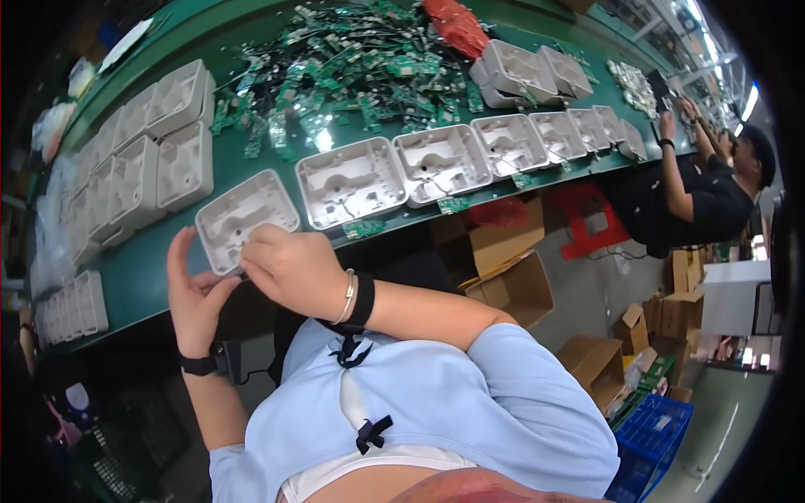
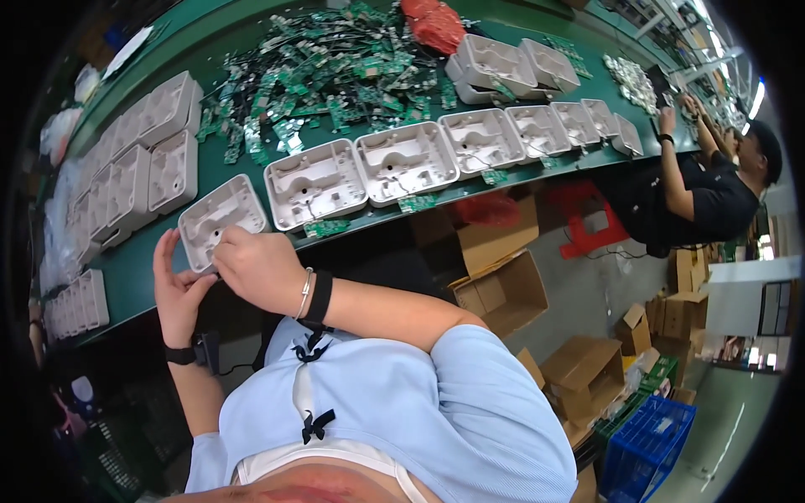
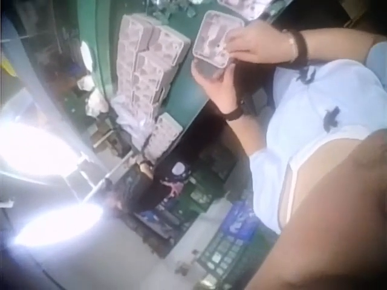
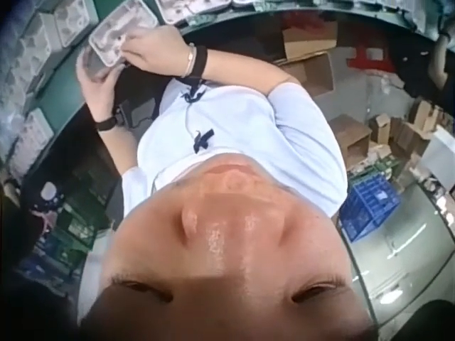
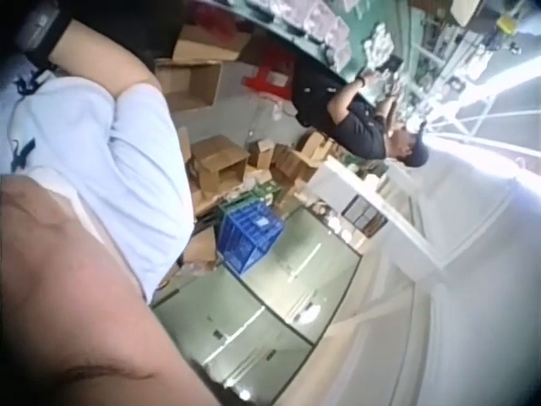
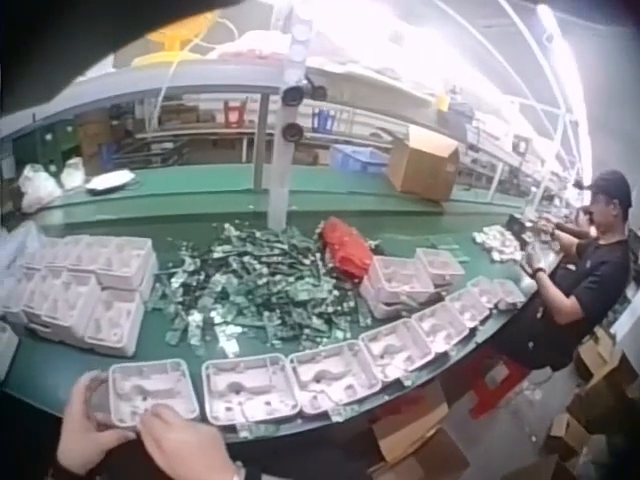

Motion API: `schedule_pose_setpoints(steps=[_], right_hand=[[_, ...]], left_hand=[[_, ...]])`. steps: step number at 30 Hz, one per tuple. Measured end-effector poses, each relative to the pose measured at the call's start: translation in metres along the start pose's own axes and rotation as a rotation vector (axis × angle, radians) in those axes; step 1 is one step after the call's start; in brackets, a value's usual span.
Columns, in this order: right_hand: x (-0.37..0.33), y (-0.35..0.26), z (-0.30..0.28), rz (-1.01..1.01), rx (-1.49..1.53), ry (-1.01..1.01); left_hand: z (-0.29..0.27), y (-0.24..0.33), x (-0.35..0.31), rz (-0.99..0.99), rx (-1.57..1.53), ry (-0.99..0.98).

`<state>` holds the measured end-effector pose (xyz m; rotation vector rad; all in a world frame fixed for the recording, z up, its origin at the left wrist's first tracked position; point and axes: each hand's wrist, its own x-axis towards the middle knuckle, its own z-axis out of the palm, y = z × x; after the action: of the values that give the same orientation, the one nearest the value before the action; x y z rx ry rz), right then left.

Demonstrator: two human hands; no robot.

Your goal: The person picks up a plastic housing and a circuit board, threads the wire through a hole in the housing, and presses the board into place. They place the assembly on the table and repeat the process with another unit.

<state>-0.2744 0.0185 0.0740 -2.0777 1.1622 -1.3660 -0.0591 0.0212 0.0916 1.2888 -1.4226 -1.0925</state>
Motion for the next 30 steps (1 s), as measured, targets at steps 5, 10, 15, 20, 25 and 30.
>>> schedule_pose_setpoints(steps=[5,10,15,20,25,30], right_hand=[[-0.001,-0.001,0.004,0.032,-0.167,-0.014],[-0.002,-0.004,-0.003,0.083,-0.248,-0.097],[-0.010,-0.012,-0.032,-0.046,-0.133,-0.095],[-0.026,0.010,-0.092,-0.274,-0.244,0.141],[-0.028,0.032,-0.164,0.195,-0.713,0.454],[-0.035,0.062,-0.195,0.369,-0.953,0.387]], left_hand=[[-0.001,-0.005,0.011,-0.080,0.117,-0.076],[0.003,-0.008,0.016,-0.020,0.265,-0.097],[0.000,-0.009,0.019,-0.006,0.390,-0.086],[-0.001,-0.008,0.020,-0.026,0.363,-0.138],[0.001,-0.004,0.021,-0.056,0.308,-0.153],[-0.004,0.001,0.020,-0.074,0.223,-0.248]])
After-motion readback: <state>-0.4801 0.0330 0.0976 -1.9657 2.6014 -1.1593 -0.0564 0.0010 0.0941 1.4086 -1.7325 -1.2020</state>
